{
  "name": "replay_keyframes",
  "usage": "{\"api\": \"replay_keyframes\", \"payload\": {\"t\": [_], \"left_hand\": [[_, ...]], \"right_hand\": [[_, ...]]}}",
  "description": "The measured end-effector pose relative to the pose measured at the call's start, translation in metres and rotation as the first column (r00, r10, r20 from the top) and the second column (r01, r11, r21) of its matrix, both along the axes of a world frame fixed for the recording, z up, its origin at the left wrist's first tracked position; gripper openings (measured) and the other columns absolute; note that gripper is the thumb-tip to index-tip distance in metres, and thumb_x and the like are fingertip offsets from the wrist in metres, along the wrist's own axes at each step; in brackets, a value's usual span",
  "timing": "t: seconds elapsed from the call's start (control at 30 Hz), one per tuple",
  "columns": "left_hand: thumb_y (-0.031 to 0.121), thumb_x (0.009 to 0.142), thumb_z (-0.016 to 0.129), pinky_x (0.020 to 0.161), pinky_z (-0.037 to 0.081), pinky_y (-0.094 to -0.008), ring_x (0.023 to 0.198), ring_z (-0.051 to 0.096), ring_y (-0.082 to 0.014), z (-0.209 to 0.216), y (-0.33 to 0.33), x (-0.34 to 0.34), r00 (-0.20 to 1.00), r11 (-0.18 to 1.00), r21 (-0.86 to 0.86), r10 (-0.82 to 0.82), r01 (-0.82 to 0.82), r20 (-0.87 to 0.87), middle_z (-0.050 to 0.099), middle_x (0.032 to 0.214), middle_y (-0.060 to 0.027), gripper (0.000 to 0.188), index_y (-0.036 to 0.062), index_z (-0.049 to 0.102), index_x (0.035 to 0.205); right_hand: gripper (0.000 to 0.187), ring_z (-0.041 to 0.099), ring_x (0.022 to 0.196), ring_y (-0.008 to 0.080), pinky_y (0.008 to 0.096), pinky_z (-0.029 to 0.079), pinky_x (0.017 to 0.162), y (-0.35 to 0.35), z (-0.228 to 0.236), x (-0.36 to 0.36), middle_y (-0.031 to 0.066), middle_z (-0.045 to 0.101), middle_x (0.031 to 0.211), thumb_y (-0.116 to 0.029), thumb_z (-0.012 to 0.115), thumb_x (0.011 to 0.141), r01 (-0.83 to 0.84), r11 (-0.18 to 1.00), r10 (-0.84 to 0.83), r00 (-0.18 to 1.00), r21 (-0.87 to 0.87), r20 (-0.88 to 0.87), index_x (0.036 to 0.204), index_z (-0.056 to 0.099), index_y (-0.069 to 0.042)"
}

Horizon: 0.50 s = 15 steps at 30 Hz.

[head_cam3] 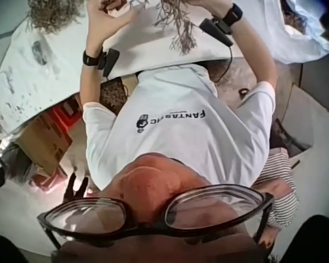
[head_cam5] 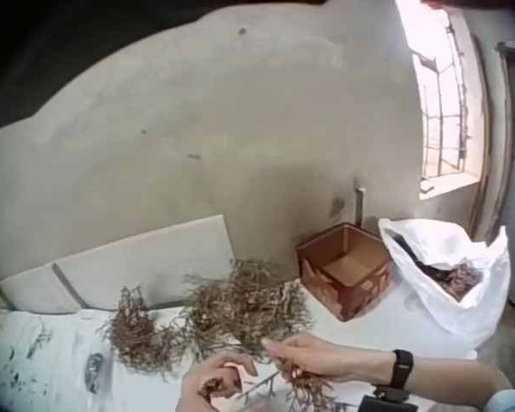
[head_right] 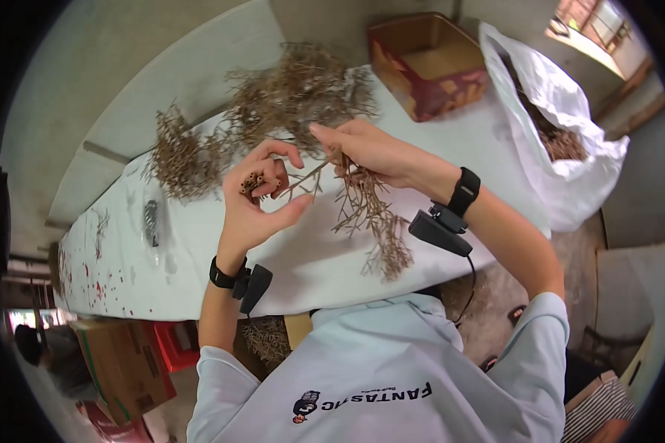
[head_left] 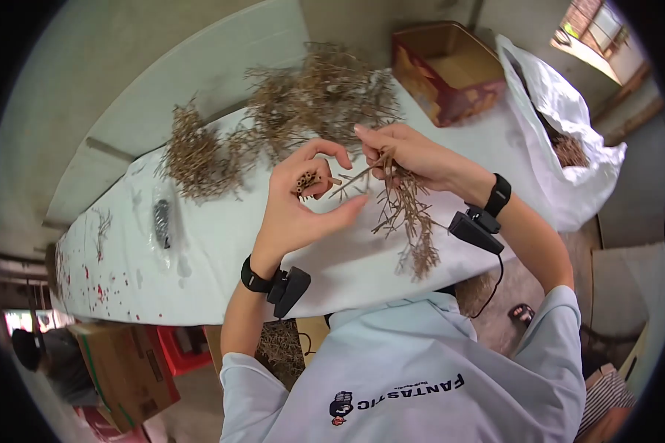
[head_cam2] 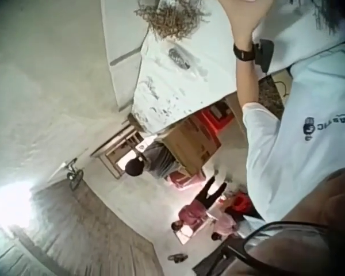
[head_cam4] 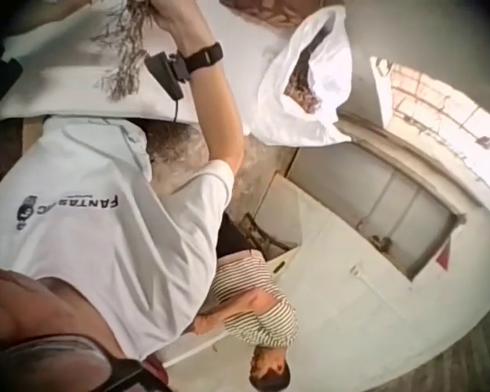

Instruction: Assembling decorative items by attaching small dried plant clusters to a main branch structure.

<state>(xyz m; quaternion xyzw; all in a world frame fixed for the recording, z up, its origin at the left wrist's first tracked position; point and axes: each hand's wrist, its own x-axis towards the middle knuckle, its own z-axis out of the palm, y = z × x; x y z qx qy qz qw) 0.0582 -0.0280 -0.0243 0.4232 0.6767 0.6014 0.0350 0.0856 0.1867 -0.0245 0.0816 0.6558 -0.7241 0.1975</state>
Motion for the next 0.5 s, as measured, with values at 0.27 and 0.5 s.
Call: {"api": "replay_keyframes", "payload": {"t": [0.27,0.5], "left_hand": [[0.005,0.077,0.076,0.054,0.027,-0.0217,0.061,0.031,-0.0035,-0.019,-0.011,-0.012,0.965,0.963,-0.176,0.228,-0.204,0.128,0.062,0.087,0.0022,0.016,0.0016,0.06,0.076],[0.006,0.086,0.073,0.057,0.039,-0.0207,0.068,0.053,-0.0041,-0.048,-0.015,-0.018,0.855,0.993,-0.032,0.113,-0.112,0.507,0.069,0.086,-0.0036,0.012,-0.0003,0.065,0.094]], "right_hand": [[0.042,0.057,0.061,0.0086,0.0241,0.046,0.05,-0.029,-0.026,-0.023,-0.0013,0.056,0.073,-0.045,0.054,0.101,-0.067,0.998,0.067,0.997,-0.002,0.047,0.084,0.059,-0.007],[0.032,0.061,0.067,0.0098,0.0248,0.051,0.055,-0.019,-0.024,-0.015,0.0015,0.063,0.082,-0.032,0.059,0.1,-0.045,0.991,0.044,0.999,-0.127,-0.014,0.092,0.063,-0.001]]}}
